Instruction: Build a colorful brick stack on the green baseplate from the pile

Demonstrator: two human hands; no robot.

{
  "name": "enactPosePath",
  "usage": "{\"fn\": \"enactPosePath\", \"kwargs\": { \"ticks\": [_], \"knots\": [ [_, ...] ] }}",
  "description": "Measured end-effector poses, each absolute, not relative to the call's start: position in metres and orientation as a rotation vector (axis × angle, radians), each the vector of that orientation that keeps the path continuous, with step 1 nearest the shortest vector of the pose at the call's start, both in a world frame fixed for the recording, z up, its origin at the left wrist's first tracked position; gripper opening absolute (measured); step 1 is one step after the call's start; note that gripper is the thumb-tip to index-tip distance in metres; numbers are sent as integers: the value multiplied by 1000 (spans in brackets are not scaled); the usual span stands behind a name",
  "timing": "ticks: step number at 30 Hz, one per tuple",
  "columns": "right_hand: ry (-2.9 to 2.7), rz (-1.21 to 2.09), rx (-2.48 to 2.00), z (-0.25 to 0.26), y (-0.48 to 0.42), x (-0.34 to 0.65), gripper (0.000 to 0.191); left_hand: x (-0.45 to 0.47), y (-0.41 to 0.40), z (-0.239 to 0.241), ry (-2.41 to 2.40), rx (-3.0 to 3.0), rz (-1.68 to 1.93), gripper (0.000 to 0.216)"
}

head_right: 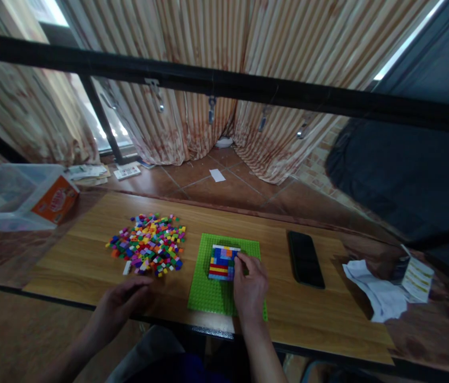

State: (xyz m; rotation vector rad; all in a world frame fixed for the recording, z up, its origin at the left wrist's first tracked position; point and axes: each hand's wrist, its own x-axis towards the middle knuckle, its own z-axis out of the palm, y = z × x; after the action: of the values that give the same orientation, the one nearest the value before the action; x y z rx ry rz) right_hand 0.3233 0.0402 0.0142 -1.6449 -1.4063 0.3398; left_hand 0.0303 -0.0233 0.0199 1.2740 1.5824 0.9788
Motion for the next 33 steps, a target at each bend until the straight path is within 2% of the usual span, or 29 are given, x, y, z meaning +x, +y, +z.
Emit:
{"fn": "enactPosePath", "kwargs": {
  "ticks": [13, 18, 25, 33],
  "knots": [
    [-1076, 728, -1548, 4, 48, 333, 33, 29, -18, 14, 1656, 1477, 837, 26],
    [-963, 656, -1544, 3, 60, 344, 37, 30, -18, 17, 1673, 1514, 804, 25],
    [-1256, 592, -1626, 4, 76, 341, 41, 29, -20, 11, 1632, 1473, 808, 27],
    [-1343, 550, -1678, 4, 71, 331, 41, 32, -18, 14, 1674, 1438, 803, 27]
  ]
}}
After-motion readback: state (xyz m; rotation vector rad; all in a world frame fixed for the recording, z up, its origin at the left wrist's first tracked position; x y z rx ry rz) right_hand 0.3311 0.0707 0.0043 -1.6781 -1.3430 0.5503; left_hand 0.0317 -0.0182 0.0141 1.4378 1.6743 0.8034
